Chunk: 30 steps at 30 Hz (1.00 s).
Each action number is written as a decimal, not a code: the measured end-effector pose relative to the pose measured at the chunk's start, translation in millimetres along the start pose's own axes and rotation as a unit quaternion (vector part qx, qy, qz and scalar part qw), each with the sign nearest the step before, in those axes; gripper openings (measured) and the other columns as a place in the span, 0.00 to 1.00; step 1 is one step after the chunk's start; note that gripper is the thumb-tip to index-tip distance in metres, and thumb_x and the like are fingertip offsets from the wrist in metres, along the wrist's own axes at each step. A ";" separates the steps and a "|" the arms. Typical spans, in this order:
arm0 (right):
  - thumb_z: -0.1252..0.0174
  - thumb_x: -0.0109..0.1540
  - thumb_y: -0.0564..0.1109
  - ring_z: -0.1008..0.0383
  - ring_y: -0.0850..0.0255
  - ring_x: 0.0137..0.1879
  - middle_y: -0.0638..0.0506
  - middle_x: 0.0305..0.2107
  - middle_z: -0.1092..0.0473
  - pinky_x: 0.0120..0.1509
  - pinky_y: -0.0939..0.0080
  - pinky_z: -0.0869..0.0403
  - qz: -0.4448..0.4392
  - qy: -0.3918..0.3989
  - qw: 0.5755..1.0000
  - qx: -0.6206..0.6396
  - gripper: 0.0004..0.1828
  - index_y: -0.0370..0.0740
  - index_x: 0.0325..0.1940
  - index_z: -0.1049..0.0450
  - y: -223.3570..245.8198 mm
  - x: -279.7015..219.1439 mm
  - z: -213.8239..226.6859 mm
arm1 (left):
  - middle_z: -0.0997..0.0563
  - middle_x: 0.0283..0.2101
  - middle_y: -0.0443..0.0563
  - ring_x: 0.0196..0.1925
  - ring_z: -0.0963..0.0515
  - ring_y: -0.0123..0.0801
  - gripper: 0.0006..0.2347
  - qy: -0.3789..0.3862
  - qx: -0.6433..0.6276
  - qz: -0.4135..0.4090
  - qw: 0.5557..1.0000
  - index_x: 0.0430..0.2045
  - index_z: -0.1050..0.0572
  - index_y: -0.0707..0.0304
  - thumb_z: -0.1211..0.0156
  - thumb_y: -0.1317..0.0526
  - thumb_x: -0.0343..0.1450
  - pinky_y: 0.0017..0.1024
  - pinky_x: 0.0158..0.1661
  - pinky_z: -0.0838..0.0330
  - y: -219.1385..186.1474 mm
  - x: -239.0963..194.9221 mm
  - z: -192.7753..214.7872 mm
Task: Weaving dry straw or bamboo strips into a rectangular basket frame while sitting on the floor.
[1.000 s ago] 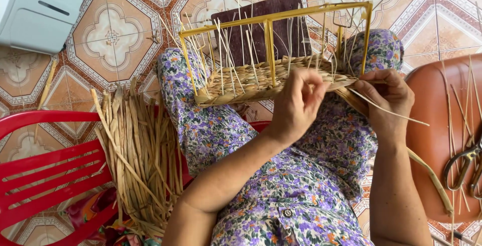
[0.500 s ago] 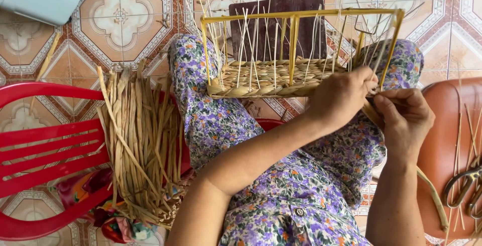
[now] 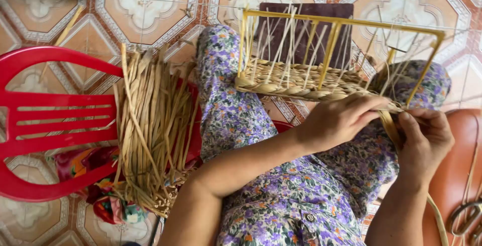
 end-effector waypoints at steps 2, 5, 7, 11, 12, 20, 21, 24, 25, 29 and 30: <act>0.40 0.73 0.26 0.22 0.68 0.45 0.48 0.41 0.24 0.54 0.72 0.23 0.029 0.007 0.999 0.036 0.06 0.32 0.48 0.26 -6.5 -0.3 3.4 | 0.18 0.42 0.49 0.26 0.22 0.21 0.08 -0.038 -0.013 -0.023 0.999 0.49 0.28 0.59 0.38 0.64 0.78 0.16 0.24 0.24 7.2 -29.6 25.7; 0.40 0.75 0.25 0.23 0.68 0.44 0.48 0.41 0.24 0.54 0.72 0.24 0.034 0.014 0.998 0.041 0.08 0.32 0.46 0.29 -10.7 -0.9 9.0 | 0.18 0.38 0.48 0.29 0.22 0.22 0.04 -0.091 0.005 0.019 0.996 0.46 0.26 0.62 0.40 0.67 0.79 0.15 0.25 0.24 25.1 -57.2 83.7; 0.40 0.75 0.25 0.23 0.68 0.45 0.47 0.42 0.24 0.54 0.72 0.23 0.032 0.018 0.998 0.050 0.08 0.32 0.46 0.29 -12.0 -0.6 7.4 | 0.19 0.37 0.47 0.31 0.21 0.23 0.04 -0.099 0.059 0.032 0.993 0.46 0.25 0.62 0.39 0.66 0.79 0.17 0.28 0.23 24.2 -60.6 117.2; 0.42 0.75 0.26 0.22 0.67 0.47 0.46 0.44 0.24 0.56 0.71 0.23 0.051 0.018 0.998 0.036 0.06 0.31 0.47 0.30 -10.6 -3.3 6.5 | 0.18 0.37 0.47 0.33 0.19 0.26 0.06 -0.102 0.211 0.060 0.970 0.44 0.23 0.63 0.36 0.64 0.76 0.21 0.33 0.21 21.3 -59.6 138.5; 0.42 0.75 0.26 0.22 0.67 0.47 0.46 0.44 0.24 0.56 0.71 0.23 0.053 0.017 0.998 0.034 0.06 0.31 0.47 0.30 -7.8 -3.6 4.9 | 0.18 0.37 0.47 0.33 0.19 0.26 0.06 -0.103 0.209 0.058 0.971 0.44 0.23 0.63 0.36 0.64 0.76 0.21 0.33 0.21 24.5 -58.6 132.9; 0.41 0.74 0.27 0.23 0.67 0.44 0.47 0.42 0.24 0.52 0.73 0.24 0.034 0.018 0.997 0.060 0.07 0.33 0.46 0.29 -15.5 0.2 8.6 | 0.20 0.31 0.45 0.27 0.22 0.23 0.03 -0.110 0.235 0.092 0.961 0.35 0.25 0.61 0.37 0.64 0.76 0.21 0.26 0.25 40.2 -50.3 119.0; 0.41 0.74 0.27 0.23 0.67 0.44 0.47 0.42 0.24 0.52 0.73 0.24 0.034 0.019 0.997 0.062 0.07 0.33 0.46 0.29 -13.3 0.1 6.4 | 0.20 0.31 0.45 0.27 0.22 0.23 0.03 -0.109 0.238 0.092 0.961 0.35 0.25 0.61 0.37 0.64 0.76 0.21 0.26 0.25 40.8 -54.8 125.2; 0.40 0.76 0.26 0.22 0.68 0.45 0.47 0.43 0.24 0.54 0.71 0.22 0.039 0.023 0.997 0.069 0.09 0.33 0.46 0.29 -8.4 -0.5 2.7 | 0.19 0.32 0.46 0.24 0.23 0.21 0.04 -0.153 0.170 0.125 0.965 0.37 0.25 0.65 0.38 0.64 0.76 0.19 0.20 0.30 46.8 -66.1 151.9; 0.41 0.75 0.27 0.22 0.68 0.45 0.47 0.43 0.24 0.53 0.71 0.22 0.039 0.023 0.997 0.068 0.07 0.33 0.47 0.29 -7.4 -1.1 2.4 | 0.20 0.31 0.46 0.23 0.23 0.21 0.06 -0.169 0.168 0.160 0.958 0.39 0.25 0.66 0.37 0.63 0.75 0.20 0.19 0.31 50.0 -68.5 165.1; 0.39 0.73 0.26 0.23 0.68 0.46 0.47 0.42 0.24 0.56 0.72 0.23 0.037 0.003 0.998 0.053 0.07 0.33 0.48 0.28 3.7 -0.4 -4.3 | 0.19 0.30 0.44 0.26 0.22 0.21 0.08 -0.172 0.228 0.188 0.940 0.40 0.24 0.64 0.35 0.60 0.74 0.21 0.22 0.30 60.0 -68.2 184.9; 0.39 0.73 0.26 0.23 0.68 0.46 0.47 0.42 0.24 0.56 0.72 0.23 0.038 0.004 0.998 0.052 0.07 0.33 0.48 0.28 4.2 -0.3 -4.8 | 0.19 0.30 0.44 0.26 0.22 0.21 0.08 -0.174 0.228 0.188 0.939 0.40 0.24 0.64 0.35 0.60 0.74 0.21 0.22 0.30 66.8 -66.8 184.5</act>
Point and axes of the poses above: each hand's wrist, its own x-axis towards the middle knuckle, its own z-axis out of the back of the hand, y = z × x, the point moved 7 cm from there along x, towards the middle knuckle
